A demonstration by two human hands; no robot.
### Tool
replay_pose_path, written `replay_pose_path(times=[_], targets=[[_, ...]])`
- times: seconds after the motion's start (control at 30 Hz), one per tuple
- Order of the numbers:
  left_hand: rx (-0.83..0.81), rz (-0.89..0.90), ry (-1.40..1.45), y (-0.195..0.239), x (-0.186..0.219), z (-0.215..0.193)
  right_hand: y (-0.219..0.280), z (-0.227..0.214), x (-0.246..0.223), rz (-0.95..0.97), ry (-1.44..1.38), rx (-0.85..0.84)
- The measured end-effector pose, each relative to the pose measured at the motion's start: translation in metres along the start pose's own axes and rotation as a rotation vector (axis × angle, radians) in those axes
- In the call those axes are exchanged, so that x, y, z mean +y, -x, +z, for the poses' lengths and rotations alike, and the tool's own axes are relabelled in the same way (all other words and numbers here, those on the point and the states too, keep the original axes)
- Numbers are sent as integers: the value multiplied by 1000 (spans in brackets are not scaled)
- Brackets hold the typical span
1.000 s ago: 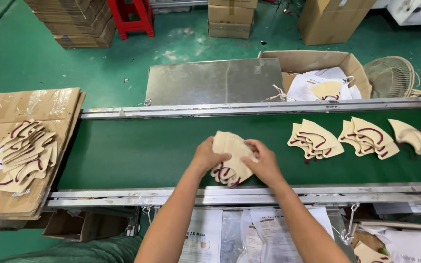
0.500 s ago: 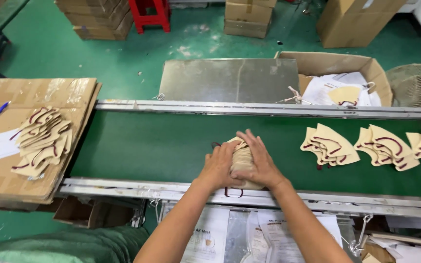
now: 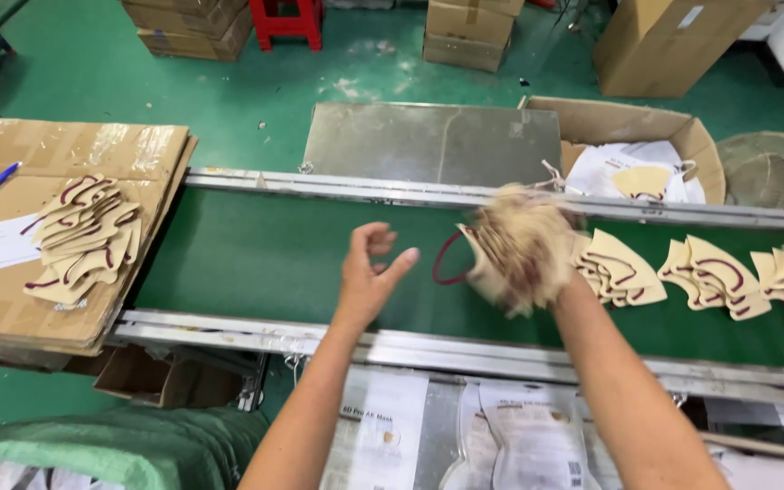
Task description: Packaging finished face masks into plastic bags on a conveyor belt.
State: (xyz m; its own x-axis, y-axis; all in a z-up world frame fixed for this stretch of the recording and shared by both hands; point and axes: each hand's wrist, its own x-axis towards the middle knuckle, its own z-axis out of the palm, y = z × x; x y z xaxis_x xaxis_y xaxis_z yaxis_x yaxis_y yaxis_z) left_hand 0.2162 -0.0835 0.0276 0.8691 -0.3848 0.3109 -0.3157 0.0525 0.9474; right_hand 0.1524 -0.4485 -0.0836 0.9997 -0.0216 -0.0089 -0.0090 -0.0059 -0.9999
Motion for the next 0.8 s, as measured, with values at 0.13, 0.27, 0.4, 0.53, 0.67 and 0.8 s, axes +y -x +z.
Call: replay_pose_path(times=[0.13,0.27,0.4,0.53,0.67,0.8], targets=[[148,-183,-122,28,-31,-36,6,55,-83,-17,253,82],[192,-328,-103,56,-45,-41,28,108,-123,19,687,87],[216,-204,-122,45,-64,-44,33,130,-163,6,309,64],[229,-174,-179,33,-58,-39,54,152,-146,-8,-170,124],[-165,36,-117,3,31,-8,37,161,-150,-293,988,195],[-478,180,-526,5,24,19,40,139,-129,-286,799,153]])
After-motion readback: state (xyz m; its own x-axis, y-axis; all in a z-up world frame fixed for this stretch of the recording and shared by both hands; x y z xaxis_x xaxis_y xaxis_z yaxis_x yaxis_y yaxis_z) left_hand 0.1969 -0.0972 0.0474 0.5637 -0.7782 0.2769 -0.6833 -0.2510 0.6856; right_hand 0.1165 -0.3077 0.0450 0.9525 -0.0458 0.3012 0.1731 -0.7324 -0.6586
